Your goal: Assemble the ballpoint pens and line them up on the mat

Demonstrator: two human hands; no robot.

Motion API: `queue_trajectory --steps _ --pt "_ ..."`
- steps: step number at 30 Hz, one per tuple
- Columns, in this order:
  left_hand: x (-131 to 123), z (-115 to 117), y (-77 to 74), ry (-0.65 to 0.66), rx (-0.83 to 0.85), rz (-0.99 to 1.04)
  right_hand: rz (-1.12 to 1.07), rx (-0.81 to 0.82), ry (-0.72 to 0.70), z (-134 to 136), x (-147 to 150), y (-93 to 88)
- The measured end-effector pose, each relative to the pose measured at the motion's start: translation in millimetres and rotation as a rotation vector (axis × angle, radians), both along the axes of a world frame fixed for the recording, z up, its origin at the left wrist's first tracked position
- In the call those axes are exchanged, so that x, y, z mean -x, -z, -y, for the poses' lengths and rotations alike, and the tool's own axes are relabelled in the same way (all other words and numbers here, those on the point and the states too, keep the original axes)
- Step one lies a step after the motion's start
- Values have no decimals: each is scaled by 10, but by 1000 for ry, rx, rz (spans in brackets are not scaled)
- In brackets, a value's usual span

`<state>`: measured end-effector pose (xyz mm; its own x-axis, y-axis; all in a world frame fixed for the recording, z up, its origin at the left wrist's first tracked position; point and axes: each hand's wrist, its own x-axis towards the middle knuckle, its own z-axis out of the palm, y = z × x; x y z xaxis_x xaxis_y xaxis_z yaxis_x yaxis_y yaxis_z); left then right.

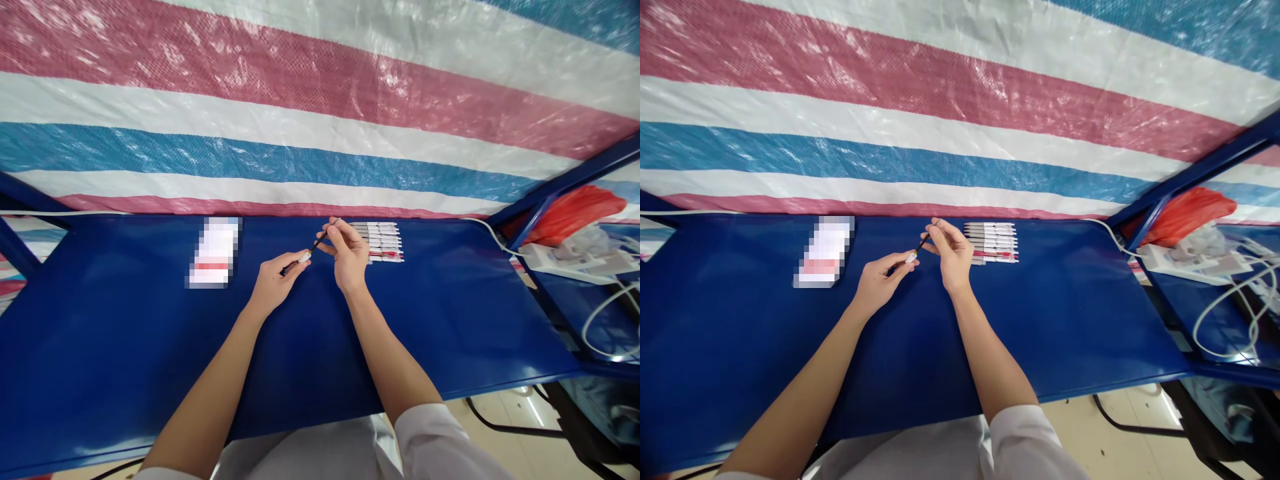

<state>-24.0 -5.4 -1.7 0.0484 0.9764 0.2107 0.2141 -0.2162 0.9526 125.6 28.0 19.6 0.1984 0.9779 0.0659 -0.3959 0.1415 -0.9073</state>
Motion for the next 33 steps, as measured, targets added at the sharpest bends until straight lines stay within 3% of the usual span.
queue_trajectory --steps 13,33 --pt "-15 18 -27 57 231 79 127 -7 -195 46 -75 30" --pt "-25 68 -42 52 221 63 157 0 -132 79 -29 77"
